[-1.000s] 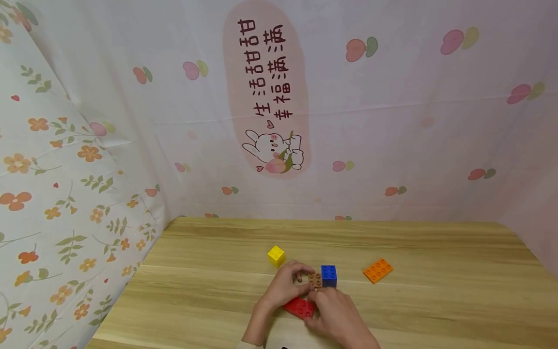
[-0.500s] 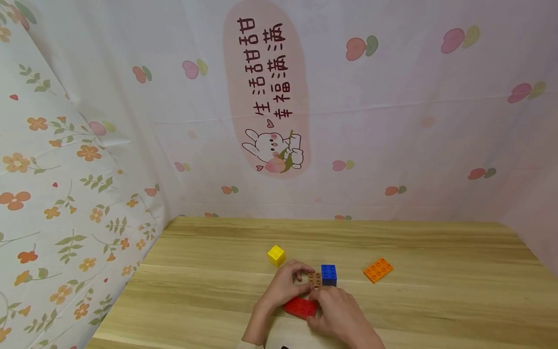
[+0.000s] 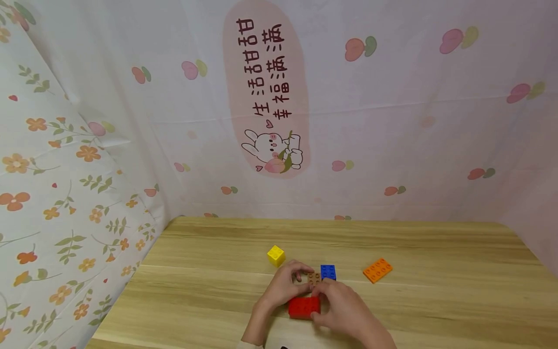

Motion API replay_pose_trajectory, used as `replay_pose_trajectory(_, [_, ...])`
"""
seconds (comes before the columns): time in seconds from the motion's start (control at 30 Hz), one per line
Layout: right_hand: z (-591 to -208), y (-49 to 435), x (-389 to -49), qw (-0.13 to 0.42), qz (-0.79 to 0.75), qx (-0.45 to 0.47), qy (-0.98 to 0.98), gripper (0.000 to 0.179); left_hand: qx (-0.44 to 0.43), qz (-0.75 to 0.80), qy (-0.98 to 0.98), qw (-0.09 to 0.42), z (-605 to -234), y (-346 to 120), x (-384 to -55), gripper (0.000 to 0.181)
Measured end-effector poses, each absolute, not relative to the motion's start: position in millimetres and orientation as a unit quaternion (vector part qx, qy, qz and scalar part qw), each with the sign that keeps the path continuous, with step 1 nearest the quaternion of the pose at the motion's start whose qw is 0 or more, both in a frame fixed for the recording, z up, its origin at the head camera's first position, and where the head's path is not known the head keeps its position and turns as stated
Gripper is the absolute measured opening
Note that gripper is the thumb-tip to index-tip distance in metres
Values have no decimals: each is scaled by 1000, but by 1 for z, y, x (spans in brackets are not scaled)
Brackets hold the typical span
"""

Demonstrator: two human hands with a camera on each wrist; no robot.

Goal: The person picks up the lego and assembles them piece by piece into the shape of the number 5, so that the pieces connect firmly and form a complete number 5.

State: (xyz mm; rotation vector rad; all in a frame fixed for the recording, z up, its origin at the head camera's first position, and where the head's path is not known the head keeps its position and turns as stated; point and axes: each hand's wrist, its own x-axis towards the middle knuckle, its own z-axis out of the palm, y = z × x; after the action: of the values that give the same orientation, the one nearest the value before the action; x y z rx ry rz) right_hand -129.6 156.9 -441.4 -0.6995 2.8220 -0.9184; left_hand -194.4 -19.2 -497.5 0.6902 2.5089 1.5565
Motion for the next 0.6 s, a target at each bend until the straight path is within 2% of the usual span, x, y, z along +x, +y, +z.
replay_pose_trajectory(0.33, [-437,174,-134,53,-385,-241,889,29,226,515,825,53,-496,-19,-194,29])
replay_pose_trajectory(0.6, [-432,183,-134,0,-399,-253,881,26,235,504,830,39,-497,-19,-194,28])
